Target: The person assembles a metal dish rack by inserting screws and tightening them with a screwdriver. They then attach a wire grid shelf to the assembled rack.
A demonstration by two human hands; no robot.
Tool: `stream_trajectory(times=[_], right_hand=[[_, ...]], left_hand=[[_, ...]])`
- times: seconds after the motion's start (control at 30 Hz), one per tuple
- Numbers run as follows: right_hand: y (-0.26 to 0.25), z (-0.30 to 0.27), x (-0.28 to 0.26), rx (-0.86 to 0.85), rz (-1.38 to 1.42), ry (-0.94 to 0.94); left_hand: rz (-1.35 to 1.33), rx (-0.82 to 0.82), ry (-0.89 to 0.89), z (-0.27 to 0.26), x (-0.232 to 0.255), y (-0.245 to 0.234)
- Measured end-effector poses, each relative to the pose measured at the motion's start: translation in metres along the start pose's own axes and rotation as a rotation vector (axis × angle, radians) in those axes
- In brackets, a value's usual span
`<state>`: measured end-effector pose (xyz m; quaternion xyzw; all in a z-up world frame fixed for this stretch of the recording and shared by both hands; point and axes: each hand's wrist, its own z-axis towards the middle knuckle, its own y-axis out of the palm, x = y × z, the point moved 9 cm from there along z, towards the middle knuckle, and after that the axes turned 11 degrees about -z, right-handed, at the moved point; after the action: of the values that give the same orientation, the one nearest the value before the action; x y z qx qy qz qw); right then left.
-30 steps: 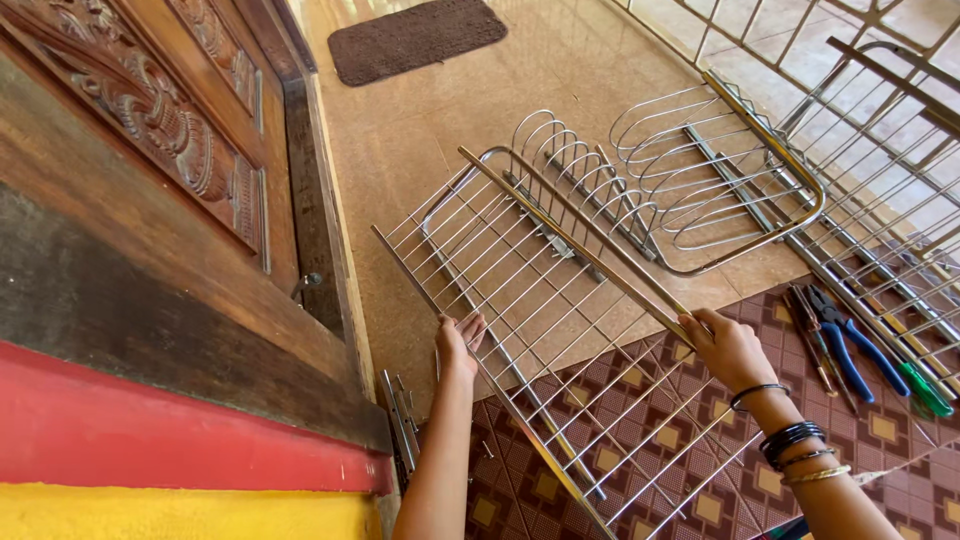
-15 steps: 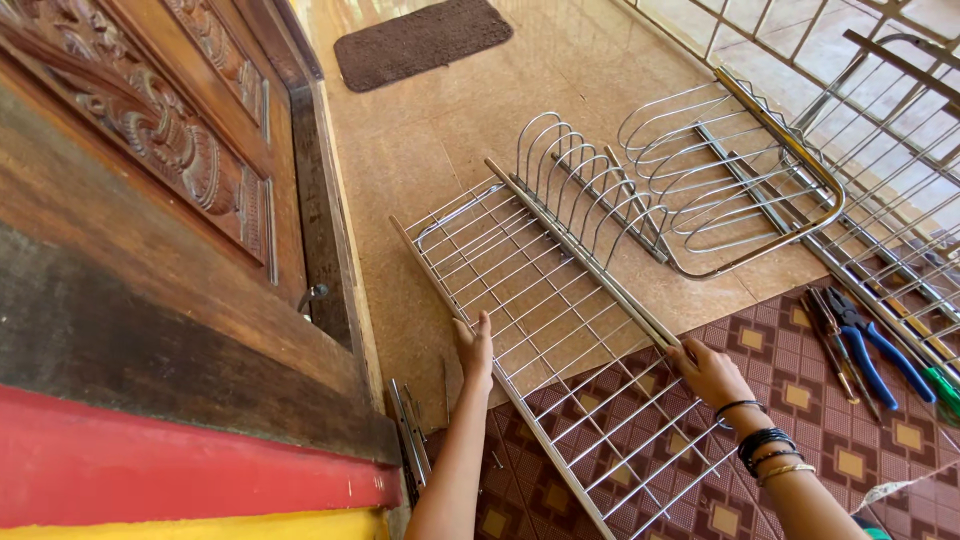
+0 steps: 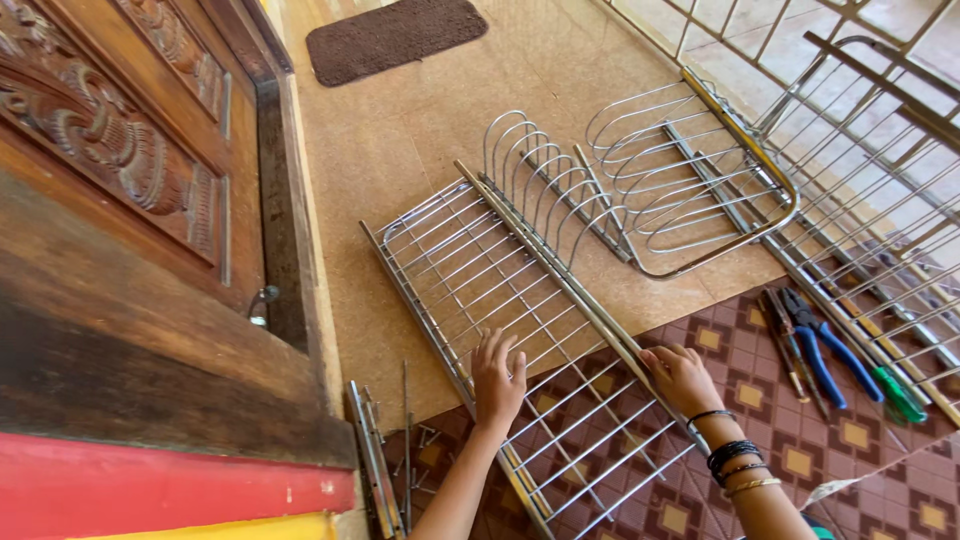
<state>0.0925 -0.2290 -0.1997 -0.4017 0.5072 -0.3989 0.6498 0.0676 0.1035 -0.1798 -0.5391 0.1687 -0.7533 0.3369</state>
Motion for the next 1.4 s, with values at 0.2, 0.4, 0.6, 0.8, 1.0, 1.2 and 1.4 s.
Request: stream_trajectory(times=[0.2, 0.4, 0.6, 0.8, 1.0, 1.2, 1.4], right_hand=[[0.018, 0.011, 0.056, -0.103, 0.411, 0.166], [0.004, 0.028, 0.067, -0.091, 0.311, 0.413], [-0.01, 0.035, 0.071, 0.011, 0.456, 0.549], [-0.016, 0.036, 0.075, 0.16, 0.397, 0.51], [-0.012, 0.029, 0.079, 0.273, 0.327, 0.476], [-0.012, 0.032, 0.08, 0.328, 0.284, 0.437], [-0.009, 0.031, 0.083, 0.303, 0.245, 0.462]], left_hand=[[-0.2, -0.069, 0.051, 0.072, 0.056, 0.053], [-0.086, -0.105, -0.035, 0.185, 0.092, 0.1], [-0.018, 0.018, -0.106, 0.202, 0.101, 0.114], [0.147, -0.109, -0.346, 0.14, 0.091, 0.131], [0.21, -0.13, -0.38, 0.149, 0.086, 0.133], [0.25, -0.145, -0.305, 0.146, 0.067, 0.132], [0.383, -0.148, -0.278, 0.145, 0.056, 0.12]])
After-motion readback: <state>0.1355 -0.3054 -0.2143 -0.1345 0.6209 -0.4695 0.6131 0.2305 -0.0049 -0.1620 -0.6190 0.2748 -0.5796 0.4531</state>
